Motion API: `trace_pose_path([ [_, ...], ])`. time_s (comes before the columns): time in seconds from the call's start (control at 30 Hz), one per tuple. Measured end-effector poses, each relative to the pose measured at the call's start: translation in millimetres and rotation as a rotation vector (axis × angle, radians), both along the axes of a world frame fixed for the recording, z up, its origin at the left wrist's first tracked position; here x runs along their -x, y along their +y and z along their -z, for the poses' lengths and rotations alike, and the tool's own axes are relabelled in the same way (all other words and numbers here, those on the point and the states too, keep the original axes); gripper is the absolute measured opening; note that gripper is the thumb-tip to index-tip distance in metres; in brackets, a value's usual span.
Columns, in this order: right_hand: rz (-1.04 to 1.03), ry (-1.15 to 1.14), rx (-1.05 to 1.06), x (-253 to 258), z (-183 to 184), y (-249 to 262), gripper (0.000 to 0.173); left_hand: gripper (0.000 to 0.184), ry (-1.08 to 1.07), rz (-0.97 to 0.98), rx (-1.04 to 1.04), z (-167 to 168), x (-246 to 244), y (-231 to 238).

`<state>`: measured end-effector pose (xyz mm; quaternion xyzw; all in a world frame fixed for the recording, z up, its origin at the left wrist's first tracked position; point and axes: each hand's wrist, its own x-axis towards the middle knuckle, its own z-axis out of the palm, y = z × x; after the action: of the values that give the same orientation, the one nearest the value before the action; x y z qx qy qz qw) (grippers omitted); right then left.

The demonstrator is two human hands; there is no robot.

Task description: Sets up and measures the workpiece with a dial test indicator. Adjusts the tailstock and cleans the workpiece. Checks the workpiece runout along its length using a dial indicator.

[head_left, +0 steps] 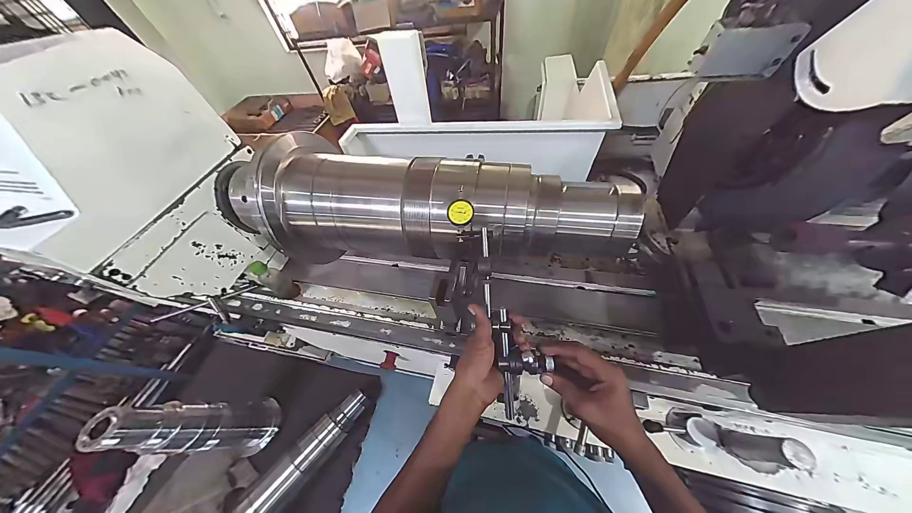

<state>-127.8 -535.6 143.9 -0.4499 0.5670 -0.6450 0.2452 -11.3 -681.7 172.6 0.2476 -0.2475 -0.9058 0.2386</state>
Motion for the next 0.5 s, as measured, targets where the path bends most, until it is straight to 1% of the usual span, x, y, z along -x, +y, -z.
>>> trace_pose_path([
  [0.2, 0.008, 0.001, -0.005, -0.8, 3.4, -0.6, 0.036, 0.071, 0.010, -0.009, -0.014, 2.6, -0.7, 0.5],
  [0.5, 0.011, 0.003, -0.023, -0.7, 7.1, -0.1, 0.035, 0.070, 0.007, -0.011, -0.011, 4.6, -1.1, 1.0],
])
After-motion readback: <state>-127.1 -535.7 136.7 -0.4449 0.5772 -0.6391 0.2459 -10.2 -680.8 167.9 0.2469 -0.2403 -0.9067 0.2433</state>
